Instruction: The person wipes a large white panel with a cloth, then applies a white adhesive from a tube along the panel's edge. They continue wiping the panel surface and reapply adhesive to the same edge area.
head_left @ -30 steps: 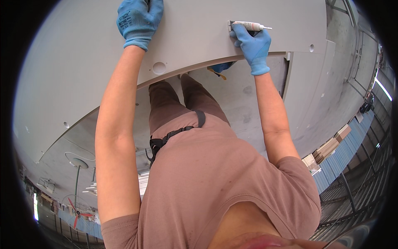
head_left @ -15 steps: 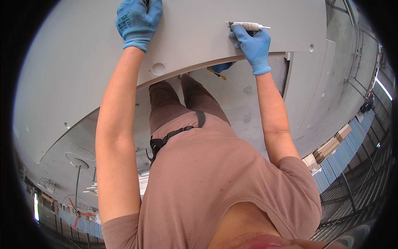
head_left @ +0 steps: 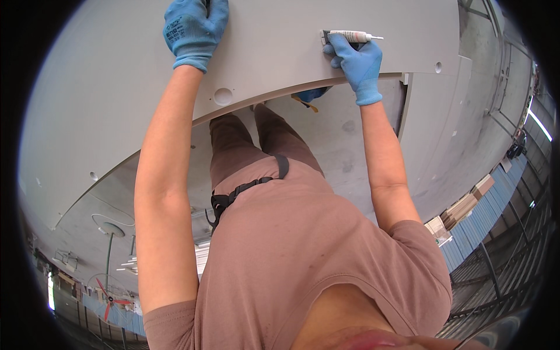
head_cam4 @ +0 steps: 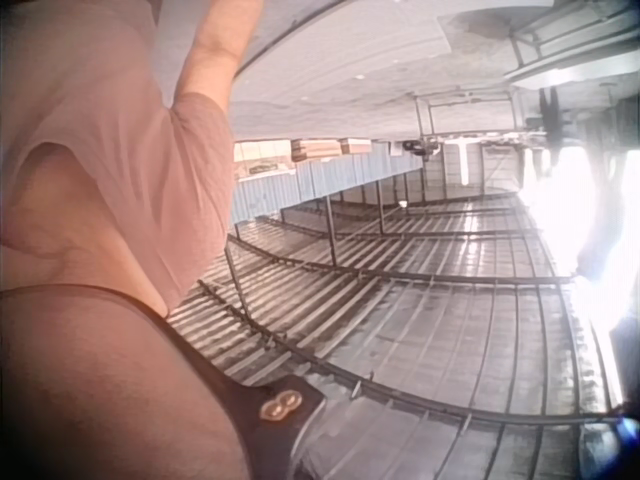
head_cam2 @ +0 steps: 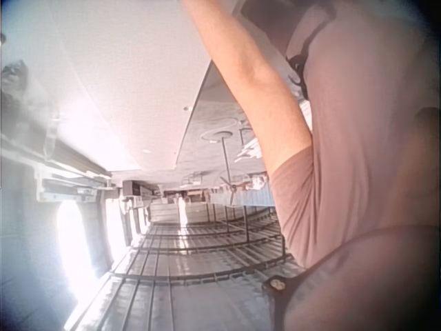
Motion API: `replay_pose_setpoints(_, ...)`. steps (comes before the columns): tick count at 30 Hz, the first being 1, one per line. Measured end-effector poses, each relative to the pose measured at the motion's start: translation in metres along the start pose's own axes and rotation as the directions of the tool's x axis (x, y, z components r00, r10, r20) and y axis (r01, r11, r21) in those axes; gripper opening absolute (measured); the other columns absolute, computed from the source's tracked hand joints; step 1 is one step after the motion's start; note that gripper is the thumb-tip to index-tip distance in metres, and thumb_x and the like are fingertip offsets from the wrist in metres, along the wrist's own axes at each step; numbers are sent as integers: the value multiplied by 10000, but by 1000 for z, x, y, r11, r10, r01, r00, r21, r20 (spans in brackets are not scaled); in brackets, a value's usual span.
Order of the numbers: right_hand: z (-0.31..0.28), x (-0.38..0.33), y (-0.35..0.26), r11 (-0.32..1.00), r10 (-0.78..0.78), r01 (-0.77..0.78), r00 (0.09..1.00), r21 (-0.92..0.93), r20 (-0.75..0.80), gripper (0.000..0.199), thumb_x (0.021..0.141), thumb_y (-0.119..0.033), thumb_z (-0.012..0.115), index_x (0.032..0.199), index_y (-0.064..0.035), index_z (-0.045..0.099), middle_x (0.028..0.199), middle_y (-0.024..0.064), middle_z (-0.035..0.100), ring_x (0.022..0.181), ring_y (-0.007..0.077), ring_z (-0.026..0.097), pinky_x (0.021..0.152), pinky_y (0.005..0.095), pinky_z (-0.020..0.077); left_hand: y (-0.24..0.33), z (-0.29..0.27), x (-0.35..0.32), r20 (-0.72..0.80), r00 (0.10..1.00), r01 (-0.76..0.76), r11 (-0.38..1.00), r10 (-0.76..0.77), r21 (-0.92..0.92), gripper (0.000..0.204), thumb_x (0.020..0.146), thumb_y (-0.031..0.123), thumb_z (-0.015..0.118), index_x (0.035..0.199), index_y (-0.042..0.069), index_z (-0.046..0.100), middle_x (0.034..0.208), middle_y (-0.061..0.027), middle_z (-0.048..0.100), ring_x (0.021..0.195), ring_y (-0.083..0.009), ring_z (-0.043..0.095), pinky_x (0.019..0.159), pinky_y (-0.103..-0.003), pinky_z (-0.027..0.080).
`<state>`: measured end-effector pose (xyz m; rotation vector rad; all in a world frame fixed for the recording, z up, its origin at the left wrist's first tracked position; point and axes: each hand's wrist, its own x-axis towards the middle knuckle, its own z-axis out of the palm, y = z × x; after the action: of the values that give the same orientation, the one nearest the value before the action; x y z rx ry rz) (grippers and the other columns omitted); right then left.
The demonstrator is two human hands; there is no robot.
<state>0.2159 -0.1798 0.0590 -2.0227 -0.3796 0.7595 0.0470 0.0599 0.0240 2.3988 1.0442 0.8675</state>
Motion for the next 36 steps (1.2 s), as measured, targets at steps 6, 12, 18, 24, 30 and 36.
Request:
replay_pose_setpoints(6, 2, 1, -1, 999, -30, 30, 1000, -31, 1, 265, 925, -260, 813, 888, 2, 791, 749, 61, 775, 562, 88, 670, 555, 244, 541, -2, 2, -1, -23, 1000, -19, 1000, 19, -12, 167, 977, 222, 690, 963, 70, 759, 907, -158, 744, 848, -357, 701, 790, -452, 561)
replay_pose_setpoints(12, 3, -1, 1, 1000, -23, 24, 998, 12, -55, 236, 975, -220, 784, 965, 15, 786, 798, 82, 783, 603, 92, 680, 565, 226, 543, -3, 3, -1, -21, 999, -31, 999, 31, 19, 171, 978, 224, 692, 963, 67, 759, 903, -159, 744, 844, -358, 700, 786, -454, 560)
replay_pose_setpoints(18, 3, -1, 5, 997, -61, 62, 997, 35, -42, 228, 974, -214, 785, 964, 14, 786, 792, 76, 781, 611, 94, 686, 560, 229, 546, -4, 4, -2, -28, 999, -23, 1000, 23, 15, 178, 979, 226, 690, 957, 64, 759, 894, -163, 742, 836, -361, 698, 783, -463, 559)
replay_pose_setpoints(24, 7, 0, 5, 998, -67, 66, 997, -11, -27, 229, 961, -227, 798, 935, 0, 787, 768, 65, 773, 607, 85, 679, 553, 230, 532, -2, 4, -2, -18, 1000, -14, 1000, 15, 24, 183, 985, 232, 685, 958, 68, 761, 903, -160, 743, 856, -358, 699, 796, -461, 557)
replay_pose_setpoints(30, 9, 1, 13, 978, -176, 166, 982, -127, -69, 232, 953, -231, 804, 913, -3, 786, 752, 60, 765, 591, 81, 667, 548, 224, 530, -3, 5, -3, -28, 999, -23, 999, 24, 49, 181, 987, 241, 684, 963, 78, 760, 918, -155, 743, 876, -353, 697, 818, -457, 548)
replay_pose_setpoints(36, 13, -2, 16, 990, -142, 143, 980, -3, -139, 229, 952, -229, 808, 910, -5, 788, 742, 56, 757, 592, 81, 659, 547, 220, 519, -6, 6, -4, -32, 999, -33, 997, 35, 73, 180, 990, 246, 683, 972, 84, 759, 929, -150, 747, 887, -351, 696, 829, -455, 544)
